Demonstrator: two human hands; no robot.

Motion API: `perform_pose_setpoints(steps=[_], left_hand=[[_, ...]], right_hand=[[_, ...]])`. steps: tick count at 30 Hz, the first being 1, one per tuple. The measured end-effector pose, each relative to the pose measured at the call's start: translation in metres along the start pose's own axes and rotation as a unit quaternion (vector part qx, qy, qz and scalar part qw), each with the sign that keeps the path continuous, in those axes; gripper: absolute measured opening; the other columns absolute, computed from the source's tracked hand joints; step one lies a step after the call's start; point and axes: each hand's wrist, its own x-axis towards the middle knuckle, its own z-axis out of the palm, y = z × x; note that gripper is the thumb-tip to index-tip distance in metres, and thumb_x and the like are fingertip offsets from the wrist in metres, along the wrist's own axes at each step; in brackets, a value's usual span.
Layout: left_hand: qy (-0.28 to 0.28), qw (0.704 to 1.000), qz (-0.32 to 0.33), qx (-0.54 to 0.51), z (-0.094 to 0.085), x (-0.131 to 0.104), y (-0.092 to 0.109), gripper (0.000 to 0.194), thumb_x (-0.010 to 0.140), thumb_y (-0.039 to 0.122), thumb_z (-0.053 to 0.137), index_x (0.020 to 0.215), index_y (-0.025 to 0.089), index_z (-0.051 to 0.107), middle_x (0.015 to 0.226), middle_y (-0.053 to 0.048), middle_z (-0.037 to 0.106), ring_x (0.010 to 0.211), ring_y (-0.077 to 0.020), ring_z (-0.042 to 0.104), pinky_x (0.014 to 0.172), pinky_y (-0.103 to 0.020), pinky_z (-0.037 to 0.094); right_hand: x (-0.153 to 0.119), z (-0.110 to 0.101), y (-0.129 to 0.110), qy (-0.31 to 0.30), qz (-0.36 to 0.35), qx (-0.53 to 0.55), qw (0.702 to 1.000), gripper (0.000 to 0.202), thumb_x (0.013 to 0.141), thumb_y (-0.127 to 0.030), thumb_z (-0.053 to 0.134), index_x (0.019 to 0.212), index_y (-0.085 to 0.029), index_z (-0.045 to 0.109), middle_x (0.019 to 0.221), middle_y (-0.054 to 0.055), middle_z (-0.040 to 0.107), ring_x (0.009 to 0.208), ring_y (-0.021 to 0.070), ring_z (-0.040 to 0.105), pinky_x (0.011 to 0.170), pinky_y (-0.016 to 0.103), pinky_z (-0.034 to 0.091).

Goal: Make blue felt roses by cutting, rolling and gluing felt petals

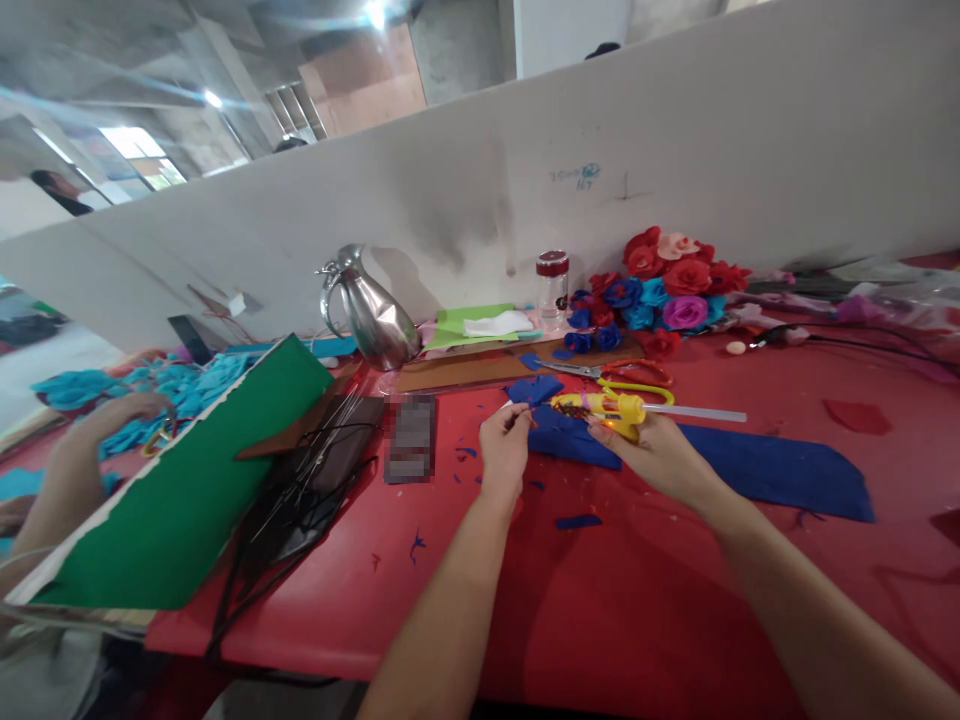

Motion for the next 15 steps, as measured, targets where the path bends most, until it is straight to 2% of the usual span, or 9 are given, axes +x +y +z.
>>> perform_pose_setpoints(steps=[7, 15], left_hand=[[0.002, 1.000, -0.011, -0.025, -0.0001, -0.0028, 0.0061, 0.011, 0.066, 0.019, 0.061, 0.058, 0.017, 0.067, 0.059, 0.001, 0.061, 0.063, -0.0140, 0.054, 0.065, -0.025, 0.041], [0.010, 0.999, -0.024, -0.044, -0.0001, -0.0043, 0.0098, 0.010, 0.063, 0.021, 0.063, 0.054, 0.017, 0.065, 0.059, 0.000, 0.062, 0.065, -0.0139, 0.055, 0.067, -0.025, 0.042]], right_hand=[[0.0005, -0.0008, 0.0023, 0.004, 0.048, 0.010, 0.999, 0.033, 0.083, -0.049, 0.054, 0.086, -0.019, 0.069, 0.086, 0.007, 0.075, 0.078, 0.0255, 0.069, 0.074, 0.037, 0.054], [0.0010, -0.0012, -0.0006, 0.009, 0.052, 0.002, 0.999, 0.034, 0.082, -0.051, 0.054, 0.079, -0.019, 0.066, 0.072, 0.005, 0.070, 0.068, 0.0227, 0.065, 0.064, 0.033, 0.052]])
